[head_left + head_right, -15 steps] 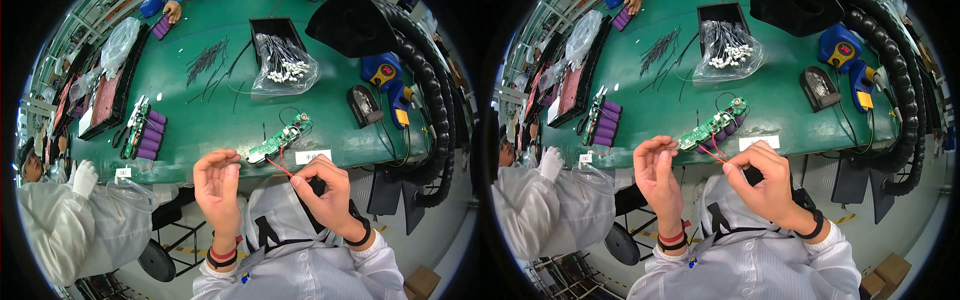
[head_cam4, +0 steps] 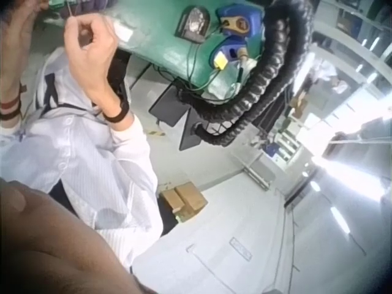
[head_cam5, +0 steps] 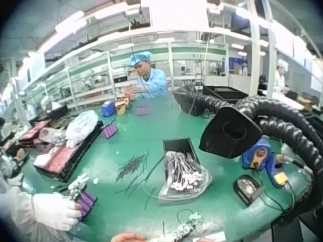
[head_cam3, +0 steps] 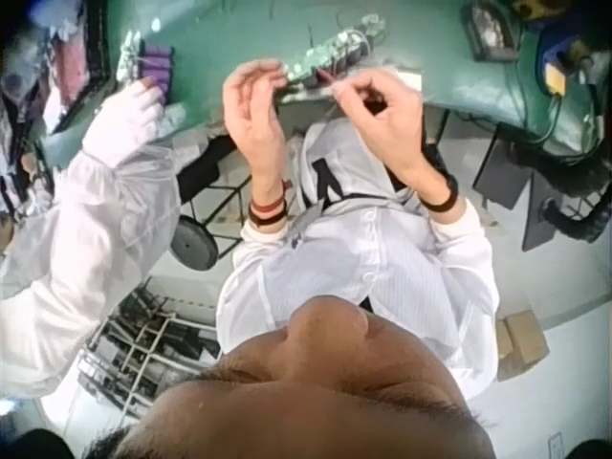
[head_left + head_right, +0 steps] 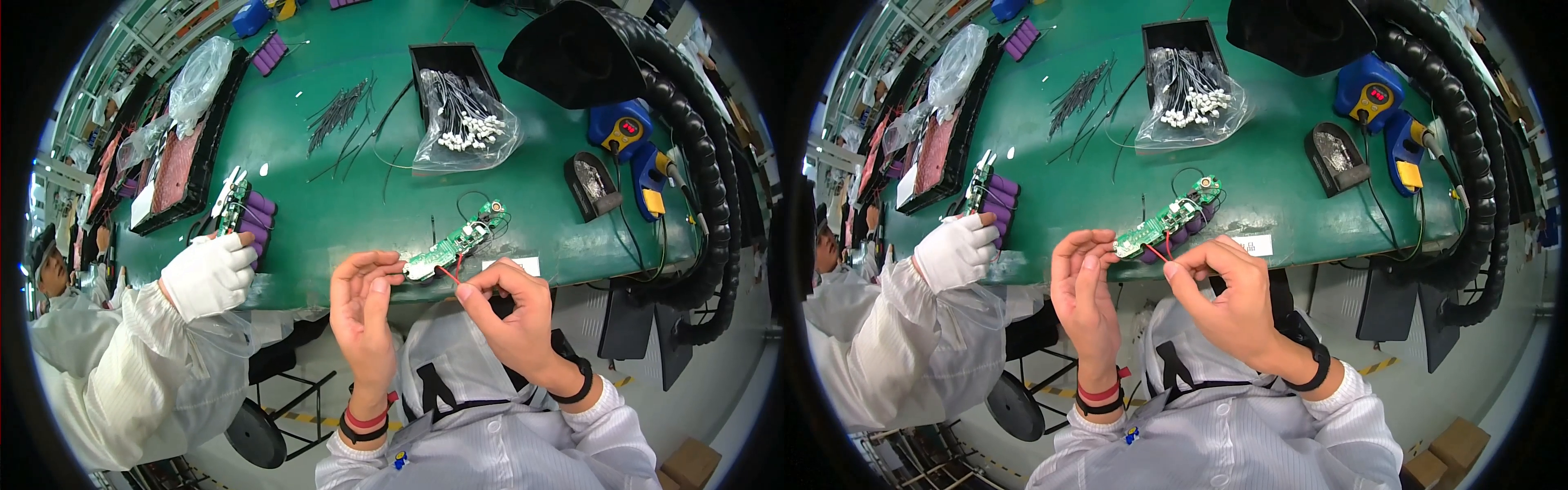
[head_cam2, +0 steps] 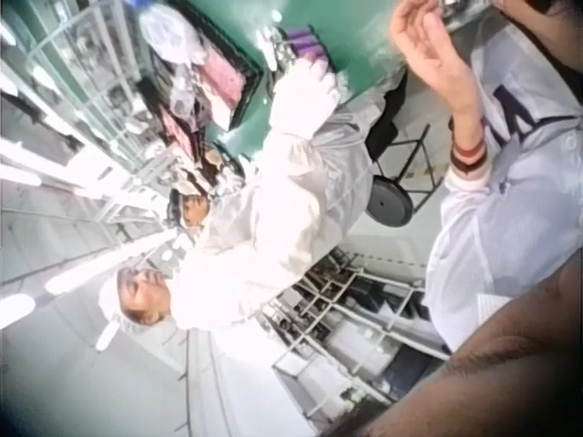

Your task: Solder wires and assemble battery components onto a circuit board in an electronics factory.

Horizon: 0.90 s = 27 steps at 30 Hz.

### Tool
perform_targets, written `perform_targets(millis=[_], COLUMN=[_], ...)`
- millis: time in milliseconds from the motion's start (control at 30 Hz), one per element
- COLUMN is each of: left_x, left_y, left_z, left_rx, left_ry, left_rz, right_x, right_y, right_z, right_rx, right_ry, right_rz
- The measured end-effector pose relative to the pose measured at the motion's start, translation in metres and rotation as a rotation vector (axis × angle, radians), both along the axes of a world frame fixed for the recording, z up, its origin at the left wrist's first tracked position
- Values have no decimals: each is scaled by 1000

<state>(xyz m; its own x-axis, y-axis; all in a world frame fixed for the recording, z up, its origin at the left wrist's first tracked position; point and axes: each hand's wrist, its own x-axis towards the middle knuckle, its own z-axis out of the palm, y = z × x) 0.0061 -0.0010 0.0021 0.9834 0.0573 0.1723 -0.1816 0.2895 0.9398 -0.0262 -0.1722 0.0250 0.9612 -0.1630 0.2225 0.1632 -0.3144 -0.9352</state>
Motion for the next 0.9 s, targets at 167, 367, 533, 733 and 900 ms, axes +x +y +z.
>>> perform_targets(millis=[167, 367, 533, 733, 900], left_x=[12, 27, 34, 39, 50], left_y=[5, 9, 4, 4, 5], left_z=[-4, 9, 10, 12, 18], left_rx=[110, 19, -124, -307, -398], left_ry=[73, 172, 249, 272, 279], left_rz=[-119, -278, -326, -245, -76], right_x=[10, 15, 18, 18, 59], right_y=[10, 18, 13, -26, -75], right_z=[-3, 7, 5, 1, 17], right_rx=[0, -77, -143, 25, 379], right_ry=[-40, -80, -152, -83, 651], right_rz=[-55, -37, -25, -233, 254])
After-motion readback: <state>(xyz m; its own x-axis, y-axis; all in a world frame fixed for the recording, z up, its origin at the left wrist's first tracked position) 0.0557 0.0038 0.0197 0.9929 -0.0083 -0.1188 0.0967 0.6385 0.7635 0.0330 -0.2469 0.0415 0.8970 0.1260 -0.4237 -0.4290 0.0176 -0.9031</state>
